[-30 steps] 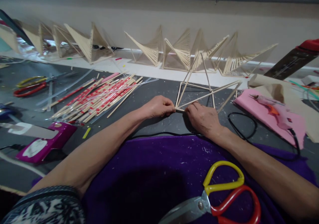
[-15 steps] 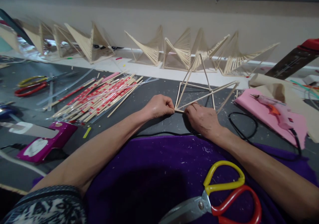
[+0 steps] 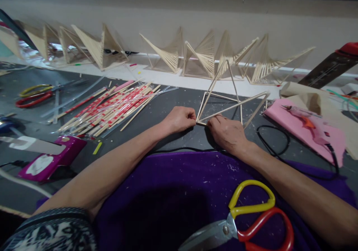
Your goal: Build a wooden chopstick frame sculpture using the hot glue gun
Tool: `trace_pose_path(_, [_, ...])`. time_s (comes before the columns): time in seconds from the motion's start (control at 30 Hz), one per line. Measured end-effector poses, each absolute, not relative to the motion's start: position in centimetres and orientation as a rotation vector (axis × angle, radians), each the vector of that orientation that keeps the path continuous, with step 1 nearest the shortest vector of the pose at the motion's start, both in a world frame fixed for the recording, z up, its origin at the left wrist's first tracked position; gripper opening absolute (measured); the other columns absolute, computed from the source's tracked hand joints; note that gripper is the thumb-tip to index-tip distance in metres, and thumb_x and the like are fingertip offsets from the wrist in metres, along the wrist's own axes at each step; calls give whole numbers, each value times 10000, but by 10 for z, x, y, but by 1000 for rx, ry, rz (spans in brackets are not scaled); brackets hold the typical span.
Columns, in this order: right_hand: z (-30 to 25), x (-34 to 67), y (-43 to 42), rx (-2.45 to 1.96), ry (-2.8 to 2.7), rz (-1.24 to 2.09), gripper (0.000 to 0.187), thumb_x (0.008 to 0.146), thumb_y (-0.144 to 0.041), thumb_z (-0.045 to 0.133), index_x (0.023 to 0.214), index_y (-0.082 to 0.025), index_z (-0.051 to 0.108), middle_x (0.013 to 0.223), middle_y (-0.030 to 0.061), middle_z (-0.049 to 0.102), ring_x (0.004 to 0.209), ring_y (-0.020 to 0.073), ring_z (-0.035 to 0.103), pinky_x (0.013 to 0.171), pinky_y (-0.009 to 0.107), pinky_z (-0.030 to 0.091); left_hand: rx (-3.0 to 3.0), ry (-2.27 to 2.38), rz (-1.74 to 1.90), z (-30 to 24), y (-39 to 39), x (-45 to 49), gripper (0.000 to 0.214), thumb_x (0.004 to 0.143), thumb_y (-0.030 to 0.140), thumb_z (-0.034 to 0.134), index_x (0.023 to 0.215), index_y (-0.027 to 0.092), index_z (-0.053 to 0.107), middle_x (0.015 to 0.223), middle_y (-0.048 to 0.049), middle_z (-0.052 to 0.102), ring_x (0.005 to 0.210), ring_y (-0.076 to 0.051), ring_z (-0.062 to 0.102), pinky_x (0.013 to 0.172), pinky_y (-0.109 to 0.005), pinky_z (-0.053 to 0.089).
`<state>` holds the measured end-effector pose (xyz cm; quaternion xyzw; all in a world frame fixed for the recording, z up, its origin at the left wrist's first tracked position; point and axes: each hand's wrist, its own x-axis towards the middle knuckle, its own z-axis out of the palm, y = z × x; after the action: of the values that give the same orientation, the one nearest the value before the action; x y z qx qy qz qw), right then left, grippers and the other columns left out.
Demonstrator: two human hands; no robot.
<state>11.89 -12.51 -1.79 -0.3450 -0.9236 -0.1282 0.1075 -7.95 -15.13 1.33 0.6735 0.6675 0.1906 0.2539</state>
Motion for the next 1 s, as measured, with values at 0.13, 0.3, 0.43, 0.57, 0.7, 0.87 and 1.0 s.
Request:
trace_pose_path(0.13, [-18,118,-125,-1018,-2694,-374,242,940,-194,386,926,-147,622,887,84,665,713,169,599,529,291,181,1804,1804,523,16,-153,-77,97,716,169,539,653,164,613,557,19,568,523,-91,452,557,-232,301])
trace_pose_path(0.3, [-15,119,-126,-1016,-2705,-360,239,939,-192,389,929,-143,623,885,85,671,708,166,599,531,293,186,1744,1775,496,19,-153,-78,152,742,199,507,629,169,603,562,-1,588,500,-94,472,539,-225,323])
trace_pose_path(0.43, [-15,120,-127,-1007,-2708,-377,239,938,-191,393,911,-140,625,855,85,666,704,171,606,530,295,192,1593,1770,529,19,-150,-82,127,732,224,515,634,169,574,560,-2,571,447,-90,477,479,-225,338])
trace_pose_path(0.57, [-17,121,-126,-1012,-2710,-372,230,930,-181,407,911,-148,634,869,84,668,731,176,617,528,295,190,1425,1794,643,16,-146,-90,108,720,244,542,650,164,561,534,6,533,375,-75,425,396,-216,300])
trace_pose_path(0.7, [-18,122,-126,-1041,-2714,-332,222,927,-194,424,928,-163,645,909,74,677,755,172,621,531,290,198,1454,1751,618,14,-145,-93,112,706,261,581,670,156,594,557,-6,562,387,-77,451,383,-209,309])
trace_pose_path(0.87, [-15,121,-126,-1070,-2729,-310,230,926,-195,424,948,-162,650,948,78,683,781,173,620,534,284,212,1503,1767,538,13,-147,-93,166,719,296,593,702,145,658,571,-18,590,406,-78,454,408,-215,323])
trace_pose_path(1.0, [-15,121,-126,-1067,-2723,-321,239,933,-203,415,942,-172,651,932,67,684,779,175,623,530,290,204,1577,1762,524,14,-148,-91,166,717,274,592,703,142,691,562,-19,602,460,-90,484,473,-216,350])
